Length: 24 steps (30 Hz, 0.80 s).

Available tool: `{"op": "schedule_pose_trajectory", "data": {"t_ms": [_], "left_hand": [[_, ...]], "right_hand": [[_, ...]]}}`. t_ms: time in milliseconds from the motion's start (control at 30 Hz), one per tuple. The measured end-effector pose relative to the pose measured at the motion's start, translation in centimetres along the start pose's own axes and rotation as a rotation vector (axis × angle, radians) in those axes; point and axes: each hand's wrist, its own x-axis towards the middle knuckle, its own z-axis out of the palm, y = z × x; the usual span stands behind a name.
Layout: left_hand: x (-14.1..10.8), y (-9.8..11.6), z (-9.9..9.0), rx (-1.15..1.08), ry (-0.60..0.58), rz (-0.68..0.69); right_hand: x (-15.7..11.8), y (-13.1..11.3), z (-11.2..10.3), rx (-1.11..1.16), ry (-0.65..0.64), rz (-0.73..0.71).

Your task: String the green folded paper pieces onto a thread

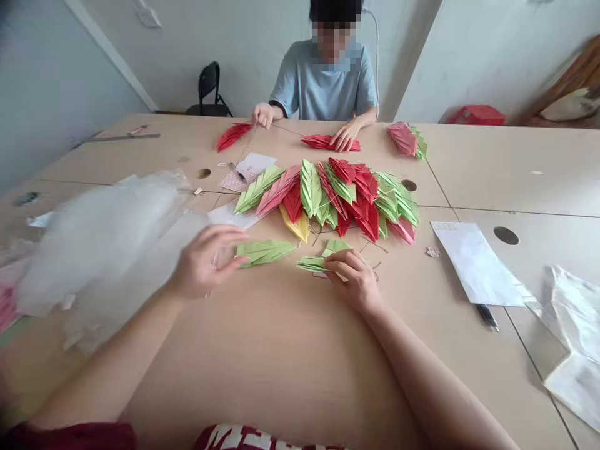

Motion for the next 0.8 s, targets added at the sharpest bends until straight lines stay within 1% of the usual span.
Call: {"op": "schedule_pose_trajectory", "data": {"t_ms": [67,100,133,233,267,300,333,367,433,500,567,633,700,800], "left_hand": [[-0.7,0.7,0.7,0.055,-0.038,0.064],[-1.0,0.9,0.7,0.092,-0.036,0.074],[-1.4,0.9,0.5,0.129,-0.009,0.066],[-2.5,-0.2,-1.4,0.225,0.283,-0.091],[-2.8,-0.5,-2.0,0.217,0.316,-0.132],[-3.1,-0.8,-2.3,0.2,0.297,-0.14],[-3.3,-0.9,-2.4,0.165,0.254,-0.146],[-3.4,-0.7,-2.0,0.118,0.205,-0.138],[-3.6,0.2,-0.3,-0.008,0.061,-0.114],[-3.4,1.5,2.2,-0.122,-0.045,-0.083],[-2.8,2.8,4.6,-0.209,-0.066,-0.041],[-2.0,3.6,6.4,-0.296,-0.076,-0.005],[-1.1,3.8,7.5,-0.341,-0.068,0.044],[-0.3,3.5,8.4,-0.306,-0.017,0.085]], "right_hand": [[-0.1,0.1,0.2,-0.016,0.0,0.006],[-0.2,0.1,0.2,-0.021,0.0,0.008],[-0.2,0.1,0.3,-0.024,0.0,0.01],[-0.1,0.0,0.4,-0.015,-0.004,0.012],[-0.1,-0.1,0.4,-0.01,-0.007,0.006],[0.0,-0.2,0.4,-0.006,-0.014,-0.001],[0.1,-0.4,0.4,-0.004,-0.024,-0.008],[0.1,-0.6,0.4,-0.004,-0.036,-0.015],[0.1,-1.0,0.4,-0.007,-0.055,-0.025],[0.1,-1.4,0.4,-0.005,-0.072,-0.036],[0.0,-1.6,0.5,0.0,-0.085,-0.044],[0.0,-1.6,0.5,0.0,-0.093,-0.043],[0.0,-1.6,0.5,-0.018,-0.085,-0.025],[0.1,-1.7,0.4,-0.048,-0.023,0.012]]}}
